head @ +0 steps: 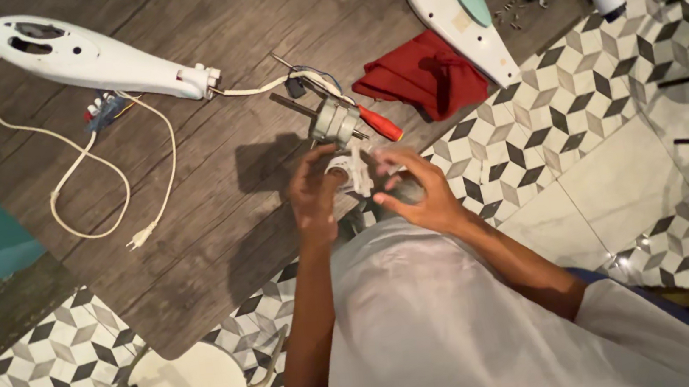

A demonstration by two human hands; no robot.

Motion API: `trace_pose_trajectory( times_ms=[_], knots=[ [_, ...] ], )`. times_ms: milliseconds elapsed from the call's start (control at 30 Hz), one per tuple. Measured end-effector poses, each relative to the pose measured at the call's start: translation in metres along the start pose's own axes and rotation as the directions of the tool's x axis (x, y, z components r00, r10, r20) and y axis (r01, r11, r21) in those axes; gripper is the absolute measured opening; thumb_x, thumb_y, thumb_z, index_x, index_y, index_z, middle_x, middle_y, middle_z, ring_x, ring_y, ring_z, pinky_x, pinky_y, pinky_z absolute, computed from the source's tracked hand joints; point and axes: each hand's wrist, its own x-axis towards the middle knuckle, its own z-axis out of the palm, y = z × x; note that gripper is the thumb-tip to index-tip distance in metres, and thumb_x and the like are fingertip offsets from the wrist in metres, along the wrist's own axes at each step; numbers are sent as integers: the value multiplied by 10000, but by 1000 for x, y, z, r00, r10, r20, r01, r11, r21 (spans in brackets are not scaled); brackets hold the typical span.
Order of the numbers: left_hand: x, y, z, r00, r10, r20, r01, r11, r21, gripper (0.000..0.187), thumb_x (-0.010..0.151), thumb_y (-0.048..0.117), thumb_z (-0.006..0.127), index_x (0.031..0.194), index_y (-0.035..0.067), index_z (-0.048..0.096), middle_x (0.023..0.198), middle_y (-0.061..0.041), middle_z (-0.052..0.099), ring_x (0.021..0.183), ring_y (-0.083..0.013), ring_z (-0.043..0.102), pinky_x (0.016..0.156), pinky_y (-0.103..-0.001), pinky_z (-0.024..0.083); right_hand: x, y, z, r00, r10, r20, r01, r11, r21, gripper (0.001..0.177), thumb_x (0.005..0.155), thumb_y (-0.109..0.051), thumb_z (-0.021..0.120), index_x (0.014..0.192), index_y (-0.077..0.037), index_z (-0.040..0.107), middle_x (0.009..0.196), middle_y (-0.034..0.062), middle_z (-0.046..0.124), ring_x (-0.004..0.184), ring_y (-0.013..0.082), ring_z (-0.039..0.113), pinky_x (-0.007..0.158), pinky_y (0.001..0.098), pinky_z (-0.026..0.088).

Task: The person cleans small fan components with a red cloth, then inserts a yellow ring into a white plastic housing. They place a black circular part into the housing and use a screwdriver to tighten a screw, assembling the fan parts on a wooden table.

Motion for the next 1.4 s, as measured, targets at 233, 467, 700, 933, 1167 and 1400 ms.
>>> trace_pose_trajectory(
  times_ms=[233, 467, 700, 933, 1167, 1400],
  knots=[
    [-3, -12, 22, 998, -69, -2, 69, 996, -58, 484, 832, -66, 626, 1305, 16, 563, 1195, -75, 634, 1063, -149, 654, 884, -280, 552, 20, -42, -14, 976, -134, 174, 169, 964, -205, 731, 795, -114, 886, 1442, -56, 550, 1465, 153, 547, 1342, 301, 565, 1078, 410, 512],
    [4, -22, 18, 997, 8, -73, -15, 996, -92, 432, 895, -76, 648, 1312, 18, 587, 1172, -38, 575, 957, -130, 568, 830, -272, 506, -1, -27, 8, 999, 38, 16, -38, 999, 9, 625, 857, -8, 833, 1429, -52, 586, 1376, 127, 623, 1128, 159, 691, 906, 316, 628],
    [5, -29, 26, 997, -47, -56, 42, 995, -88, 396, 859, -55, 651, 1243, 30, 610, 1119, -35, 624, 986, -137, 614, 824, -272, 520, 3, -15, -2, 982, 164, -96, -162, 986, 23, 836, 813, -85, 895, 1519, -64, 448, 1125, 85, 728, 838, 92, 650, 882, 262, 590],
    [28, -42, 56, 998, -7, -70, 5, 1000, -30, 350, 878, -30, 645, 1221, 28, 614, 1097, -53, 646, 974, -137, 629, 850, -279, 540, 29, -12, -45, 999, -35, -28, 30, 986, -167, 646, 823, -198, 866, 1347, -87, 505, 1352, 96, 611, 1240, 216, 592, 998, 360, 518],
    [62, -67, 112, 991, -111, -71, 107, 992, -68, 284, 927, 17, 617, 1210, 42, 617, 1002, -64, 654, 866, -151, 625, 721, -312, 520, 53, 16, -108, 998, -20, 65, 30, 987, -158, 447, 908, -174, 826, 1294, -65, 628, 1372, 112, 634, 1190, 217, 626, 993, 365, 533],
    [83, -92, 186, 999, -33, 20, 29, 980, 198, 334, 964, 123, 519, 1278, 53, 609, 1194, -60, 637, 1009, -143, 626, 835, -272, 522, 64, 46, -181, 980, 178, 86, -172, 982, -80, 573, 883, -154, 790, 1395, -66, 547, 1233, 103, 677, 1037, 170, 706, 890, 306, 583]
  ],
)
